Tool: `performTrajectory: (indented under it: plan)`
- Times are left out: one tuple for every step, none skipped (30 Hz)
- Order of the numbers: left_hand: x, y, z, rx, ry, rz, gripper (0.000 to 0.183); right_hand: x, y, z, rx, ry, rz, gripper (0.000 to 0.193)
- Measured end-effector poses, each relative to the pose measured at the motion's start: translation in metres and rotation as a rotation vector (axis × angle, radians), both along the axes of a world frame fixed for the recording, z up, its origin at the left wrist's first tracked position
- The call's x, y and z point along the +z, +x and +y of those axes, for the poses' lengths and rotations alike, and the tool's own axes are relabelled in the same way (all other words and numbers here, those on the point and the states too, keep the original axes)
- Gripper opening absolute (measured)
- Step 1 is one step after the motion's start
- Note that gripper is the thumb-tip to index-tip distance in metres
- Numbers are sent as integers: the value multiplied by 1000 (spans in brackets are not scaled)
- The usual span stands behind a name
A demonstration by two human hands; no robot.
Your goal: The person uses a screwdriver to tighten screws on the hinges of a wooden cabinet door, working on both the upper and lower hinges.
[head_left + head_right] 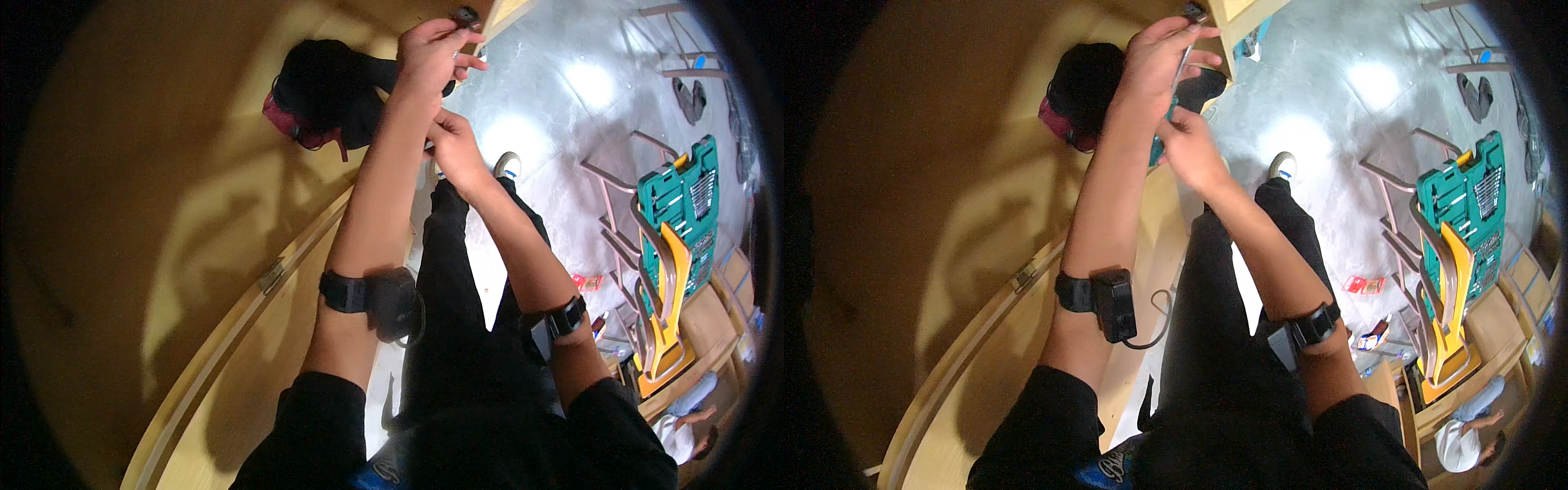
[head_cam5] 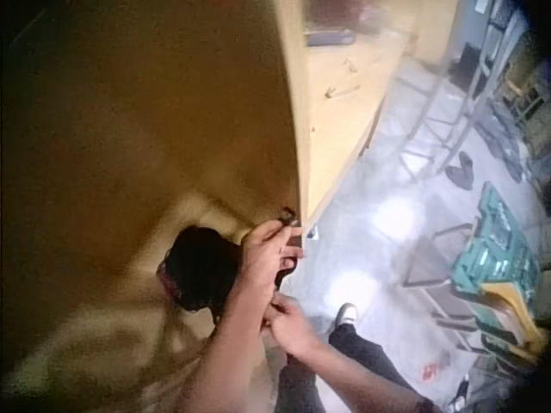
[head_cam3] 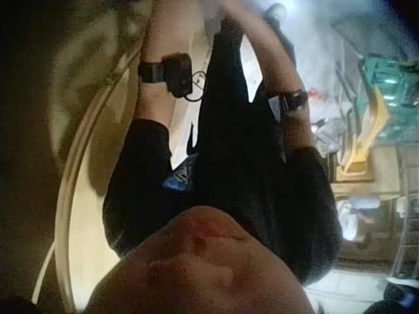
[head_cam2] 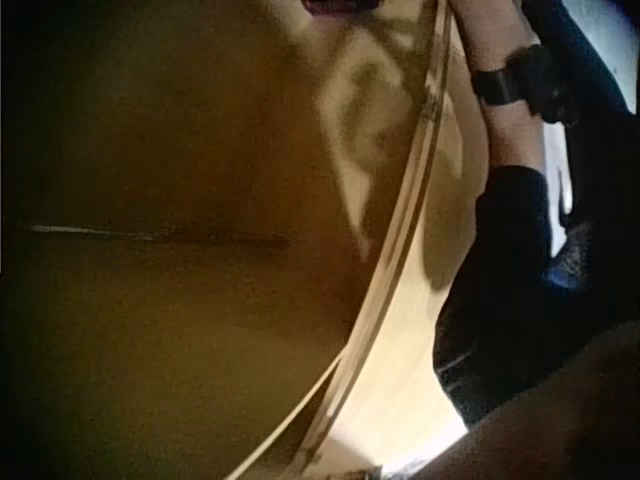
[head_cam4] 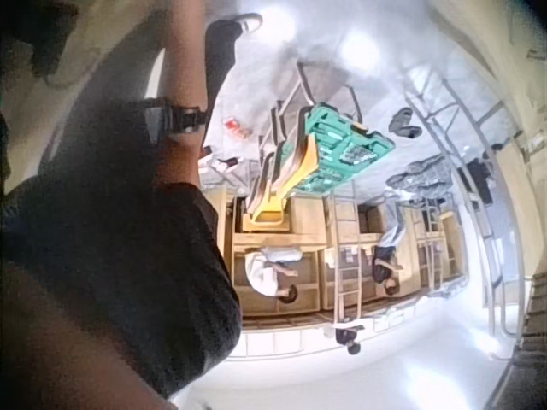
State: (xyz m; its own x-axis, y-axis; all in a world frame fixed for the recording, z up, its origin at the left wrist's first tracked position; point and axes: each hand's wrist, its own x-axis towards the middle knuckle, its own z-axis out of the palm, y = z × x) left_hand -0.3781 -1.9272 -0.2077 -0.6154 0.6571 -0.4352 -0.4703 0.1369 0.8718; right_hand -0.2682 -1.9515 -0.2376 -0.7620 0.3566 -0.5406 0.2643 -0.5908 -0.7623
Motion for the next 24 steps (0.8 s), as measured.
performTrajectory:
  plan:
    - [-7, -3, -4, -58, -10, 7, 30, -2, -1, 1, -8, 23, 4, 24]
    - [-11, -5, -7, -44, 1, 4, 29, -1, -2, 1, 12, 4, -31, 24]
    - [-15, -7, -9, -24, 12, 0, 27, -2, -4, -2, 44, 17, -36, 24]
    - [-19, -5, -12, -1, -11, 36, 26, -3, -5, -6, 60, 63, -42, 24]
    - [-20, -2, -14, 48, -33, 76, 24, -5, -5, -5, 100, 115, -40, 23]
    - [-25, 1, -15, 68, -31, 86, 24, -8, -4, -6, 77, 81, -37, 22]
    - [-24, 5, -15, 82, -64, 112, 24, -11, -2, -5, 76, 105, -80, 18]
    - [-27, 6, -14, 69, -70, 130, 24, -24, 0, -4, 67, 142, -36, 18]
    - [-28, 5, -18, 52, -88, 150, 25, -34, 3, -5, 58, 166, 14, 18]
    - [-28, 3, -21, 103, -80, 131, 25, -39, 2, -4, 110, 176, 0, 18]
    - [-30, 6, -22, 125, -48, 98, 24, -44, 7, -3, 123, 199, -8, 18]
    - [-37, 9, -22, 142, -13, 67, 23, -51, 11, -1, 132, 225, -16, 19]
    - [-43, 14, -24, 172, 5, 41, 23, -58, 16, 2, 164, 244, -38, 19]
    - [-45, 16, -23, 176, 89, 36, 22, -59, 18, 5, 148, 321, 17, 19]
    - [-49, 19, -23, 184, 166, 24, 22, -62, 20, 7, 138, 389, 66, 19]
    - [-53, 21, -20, 192, 186, -16, 20, -62, 23, 12, 145, 357, 48, 19]
    - [-53, 23, -18, 204, 193, -7, 20, -65, 24, 18, 165, 433, 64, 19]
    - [-52, 25, -17, 222, 224, -7, 19, -66, 27, 23, 181, 475, 61, 20]
    - [-51, 27, -15, 240, 257, -6, 19, -65, 29, 27, 196, 518, 59, 22]
    - [-51, 28, -11, 255, 279, -19, 19, -65, 31, 33, 214, 540, 48, 22]
    - [-50, 28, -7, 307, 316, -49, 15, -65, 32, 38, 247, 592, 83, 24]
    - [-50, 30, -3, 358, 355, -80, 11, -65, 34, 42, 281, 645, 119, 26]
    - [-50, 33, 4, 365, 382, -95, 11, -64, 36, 48, 293, 672, 107, 26]
    - [-54, 38, 1, 411, 356, -16, 10, -66, 40, 46, 396, 801, 95, 29]
